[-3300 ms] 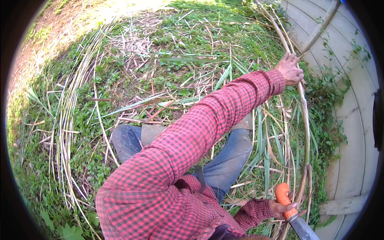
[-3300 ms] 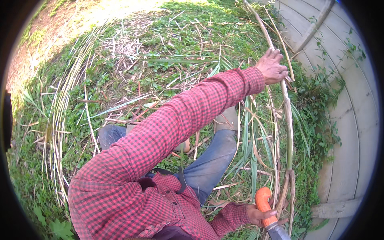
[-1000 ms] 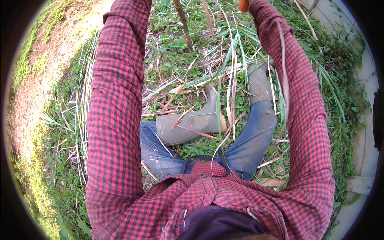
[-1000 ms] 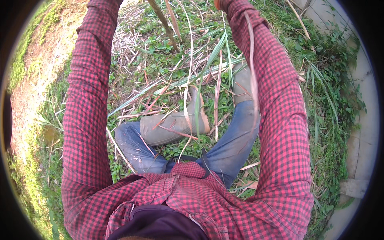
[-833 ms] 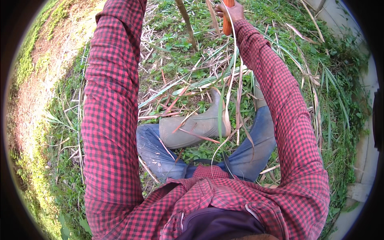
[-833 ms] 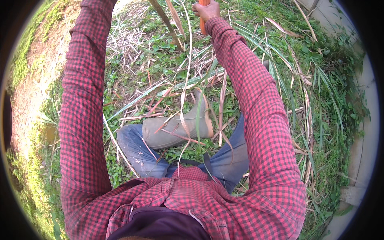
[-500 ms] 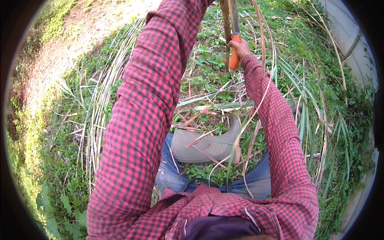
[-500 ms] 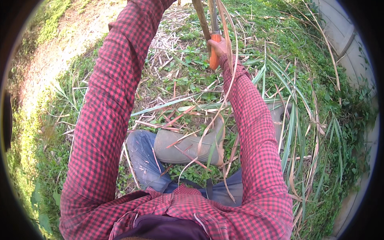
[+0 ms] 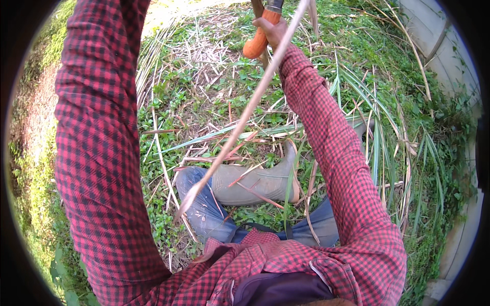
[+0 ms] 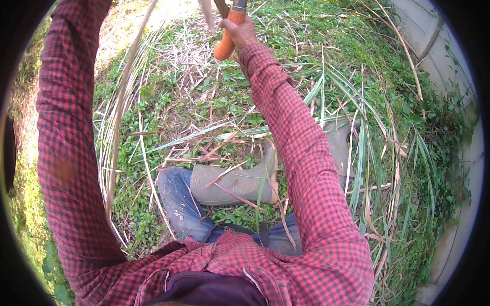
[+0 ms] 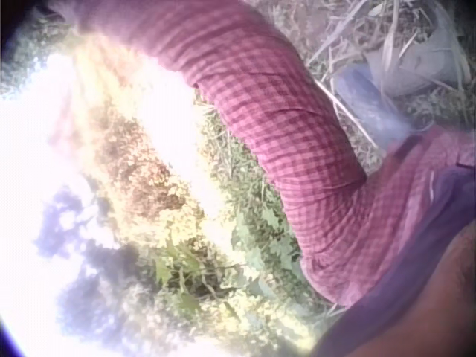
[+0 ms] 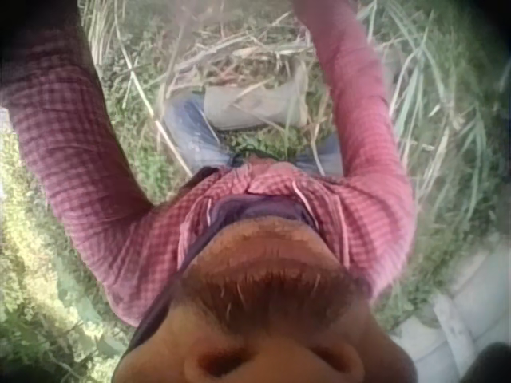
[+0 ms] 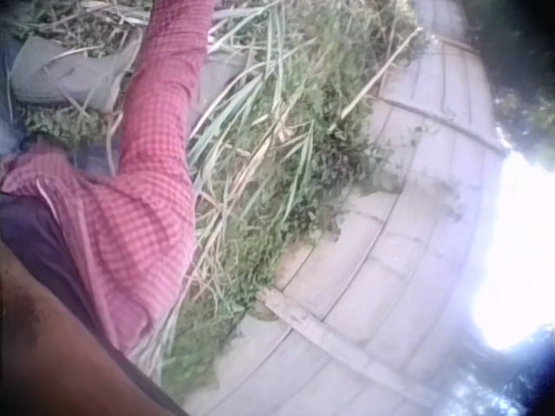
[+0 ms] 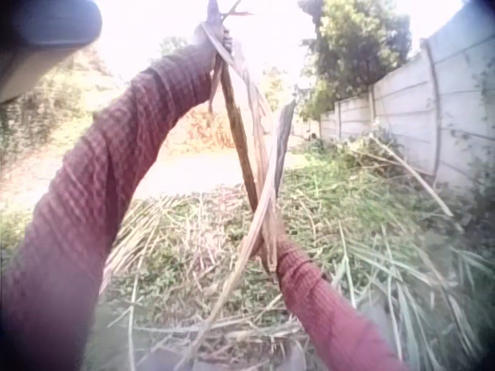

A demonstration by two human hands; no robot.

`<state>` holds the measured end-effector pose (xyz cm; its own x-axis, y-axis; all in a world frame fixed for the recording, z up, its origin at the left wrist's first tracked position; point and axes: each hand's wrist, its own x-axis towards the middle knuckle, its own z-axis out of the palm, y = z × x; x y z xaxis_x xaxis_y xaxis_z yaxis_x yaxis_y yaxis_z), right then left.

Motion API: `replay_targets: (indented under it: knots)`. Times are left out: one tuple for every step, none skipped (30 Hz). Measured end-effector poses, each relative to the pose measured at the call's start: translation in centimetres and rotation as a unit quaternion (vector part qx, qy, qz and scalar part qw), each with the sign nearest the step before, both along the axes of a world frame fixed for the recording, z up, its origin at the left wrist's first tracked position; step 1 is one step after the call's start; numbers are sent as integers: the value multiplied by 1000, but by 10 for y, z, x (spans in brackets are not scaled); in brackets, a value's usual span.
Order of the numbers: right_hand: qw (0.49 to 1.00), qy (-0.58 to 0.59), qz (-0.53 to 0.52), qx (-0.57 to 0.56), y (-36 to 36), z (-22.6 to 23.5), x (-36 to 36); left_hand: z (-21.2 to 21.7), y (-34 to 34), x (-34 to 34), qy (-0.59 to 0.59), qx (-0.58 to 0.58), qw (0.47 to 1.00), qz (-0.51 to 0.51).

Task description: The person sits on the ground and uses a knife to strip bark and sharpen the ends of several long, thin sticks. They hold the sticks with one hand and use the knife to scrape and carve the wood, creating pointed tips and smooth shafts.

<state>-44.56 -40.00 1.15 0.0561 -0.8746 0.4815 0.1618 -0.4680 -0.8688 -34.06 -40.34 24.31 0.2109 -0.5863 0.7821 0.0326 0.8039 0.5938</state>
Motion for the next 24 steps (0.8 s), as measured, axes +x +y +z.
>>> replay_targets:
  knots:
    - [1000,-7,5,-12,11,12,4,3,0,2,-3,1,1000,3]
    - [1000,-14,7,-26,21,20,7,6,0,3,-7,2,1000,5]
    - [999,-42,-6,8,17,18,13,12,1,5,-12,4,1000,10]
    - [997,-71,-15,41,21,23,19,15,4,8,-17,7,1000,15]
    - [997,-79,5,15,27,25,21,17,6,10,-21,10,1000,18]
    - [995,-92,37,-5,53,36,31,16,9,25,-30,17,999,36]
    - [996,-45,37,66,80,50,11,7,3,18,-20,25,999,25]
    - [999,-41,6,15,64,37,5,-1,-5,11,-9,32,999,9]
    - [993,-104,59,-11,75,56,20,17,7,21,-29,29,999,31]
    - [984,-148,94,-37,71,63,22,24,9,22,-31,27,999,32]
    - [976,-160,145,-16,68,69,21,27,11,22,-31,27,999,34]
    - [965,-192,177,8,70,64,18,29,12,22,-28,29,999,30]
    - [949,-223,220,33,90,62,24,28,16,33,-28,35,998,39]
    - [933,-251,254,54,104,63,21,30,15,30,-28,37,998,39]
    - [931,-233,274,58,109,63,20,33,15,30,-26,38,998,37]
    - [939,-218,262,36,119,64,18,36,15,26,-22,37,999,34]
    - [942,-201,266,26,130,64,17,37,16,27,-19,38,998,36]
    - [945,-183,270,17,141,63,15,39,16,27,-19,39,998,35]
    - [943,-176,281,17,153,65,13,40,18,27,-15,40,998,36]
    - [941,-171,293,20,165,65,8,41,19,30,-14,42,998,37]
    - [938,-166,305,23,174,66,3,43,21,31,-15,41,998,38]
    - [930,-138,337,48,178,66,-7,44,21,29,-13,42,998,36]
    - [927,-142,342,53,182,67,-10,46,23,29,-12,40,999,35]
    - [924,-146,348,57,186,69,-13,48,24,30,-11,41,999,33]
